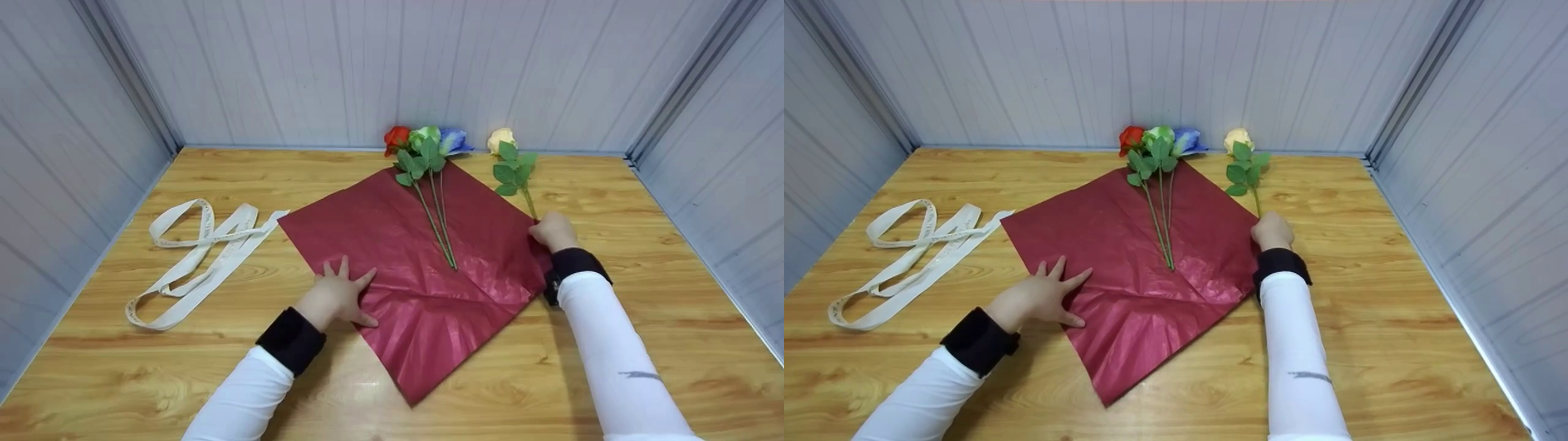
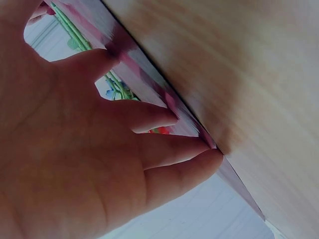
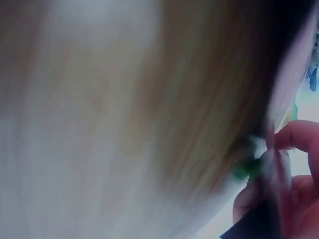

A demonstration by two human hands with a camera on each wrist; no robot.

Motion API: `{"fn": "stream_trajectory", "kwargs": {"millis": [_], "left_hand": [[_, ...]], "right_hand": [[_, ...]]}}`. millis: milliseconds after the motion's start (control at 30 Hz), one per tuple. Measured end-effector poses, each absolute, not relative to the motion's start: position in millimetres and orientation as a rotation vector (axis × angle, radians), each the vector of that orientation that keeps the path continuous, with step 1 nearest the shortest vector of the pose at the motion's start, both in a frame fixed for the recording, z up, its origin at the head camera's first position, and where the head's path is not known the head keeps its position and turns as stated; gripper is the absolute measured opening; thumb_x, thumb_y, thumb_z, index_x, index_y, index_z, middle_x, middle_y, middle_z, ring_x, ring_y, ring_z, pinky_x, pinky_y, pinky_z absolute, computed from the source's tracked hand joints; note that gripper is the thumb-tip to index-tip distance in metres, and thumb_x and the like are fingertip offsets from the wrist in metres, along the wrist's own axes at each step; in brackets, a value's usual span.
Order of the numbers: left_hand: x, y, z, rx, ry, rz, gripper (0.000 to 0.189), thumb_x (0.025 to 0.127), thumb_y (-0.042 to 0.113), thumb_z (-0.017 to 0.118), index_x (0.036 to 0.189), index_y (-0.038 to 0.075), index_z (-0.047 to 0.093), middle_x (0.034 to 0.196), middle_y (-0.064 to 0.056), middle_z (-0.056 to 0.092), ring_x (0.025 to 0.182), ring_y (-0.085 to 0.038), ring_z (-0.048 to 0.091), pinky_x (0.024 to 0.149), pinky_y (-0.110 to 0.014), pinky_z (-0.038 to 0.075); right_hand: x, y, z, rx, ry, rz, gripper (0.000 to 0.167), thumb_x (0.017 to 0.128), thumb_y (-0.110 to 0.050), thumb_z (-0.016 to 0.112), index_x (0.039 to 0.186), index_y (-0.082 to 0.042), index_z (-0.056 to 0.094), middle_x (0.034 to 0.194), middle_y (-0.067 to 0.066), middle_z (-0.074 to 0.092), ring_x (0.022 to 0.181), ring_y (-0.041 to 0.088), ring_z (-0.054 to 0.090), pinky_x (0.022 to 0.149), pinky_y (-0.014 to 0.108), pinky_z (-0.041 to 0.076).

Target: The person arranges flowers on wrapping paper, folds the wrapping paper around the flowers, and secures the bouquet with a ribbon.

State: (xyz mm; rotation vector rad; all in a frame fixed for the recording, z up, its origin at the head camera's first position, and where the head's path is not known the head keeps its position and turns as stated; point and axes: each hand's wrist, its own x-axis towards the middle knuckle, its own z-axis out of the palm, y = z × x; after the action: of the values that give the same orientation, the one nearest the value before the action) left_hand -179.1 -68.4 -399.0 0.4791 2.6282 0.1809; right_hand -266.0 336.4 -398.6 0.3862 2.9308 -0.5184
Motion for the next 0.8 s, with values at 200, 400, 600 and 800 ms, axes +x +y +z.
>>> {"fn": "stream_trajectory", "kwargs": {"millis": [200, 400, 600, 800], "left_hand": [[-179, -67, -399, 0.469, 2.622, 0.187, 0.096, 0.074, 0.055, 0.073, 0.151, 0.026, 0.024, 0.153, -0.032, 0.006, 0.136, -0.059, 0.01, 0.106, -0.066, 0.02], [-180, -67, -398, 0.457, 2.61, 0.192, 0.096, 0.074, 0.056, 0.073, 0.151, 0.027, 0.023, 0.154, -0.032, 0.005, 0.136, -0.059, 0.008, 0.106, -0.067, 0.019], [-180, -68, -397, 0.458, 2.613, 0.202, 0.096, 0.074, 0.055, 0.073, 0.151, 0.027, 0.023, 0.154, -0.032, 0.005, 0.136, -0.059, 0.008, 0.107, -0.066, 0.02], [-179, -67, -397, 0.465, 2.614, 0.184, 0.097, 0.074, 0.056, 0.072, 0.151, 0.027, 0.022, 0.154, -0.032, 0.005, 0.136, -0.059, 0.008, 0.108, -0.065, 0.019]], "right_hand": [[-263, 342, -400, 0.43, 2.941, -0.606, 0.043, 0.085, -0.02, 0.049, 0.107, 0.016, 0.057, 0.118, 0.036, 0.055, 0.103, 0.044, 0.055, 0.091, 0.049, 0.044], [-259, 349, -399, 0.593, 2.941, -0.747, 0.055, 0.092, -0.027, 0.038, 0.121, 0.018, 0.05, 0.128, 0.037, 0.048, 0.116, 0.047, 0.05, 0.097, 0.049, 0.041], [-255, 356, -395, 0.701, 2.967, -0.854, 0.048, 0.091, -0.022, 0.033, 0.117, 0.011, 0.056, 0.13, 0.033, 0.049, 0.119, 0.045, 0.049, 0.098, 0.048, 0.04], [-254, 361, -392, 0.804, 2.979, -0.928, 0.044, 0.091, -0.017, 0.034, 0.121, 0.005, 0.058, 0.13, 0.027, 0.052, 0.12, 0.042, 0.049, 0.099, 0.047, 0.04]]}}
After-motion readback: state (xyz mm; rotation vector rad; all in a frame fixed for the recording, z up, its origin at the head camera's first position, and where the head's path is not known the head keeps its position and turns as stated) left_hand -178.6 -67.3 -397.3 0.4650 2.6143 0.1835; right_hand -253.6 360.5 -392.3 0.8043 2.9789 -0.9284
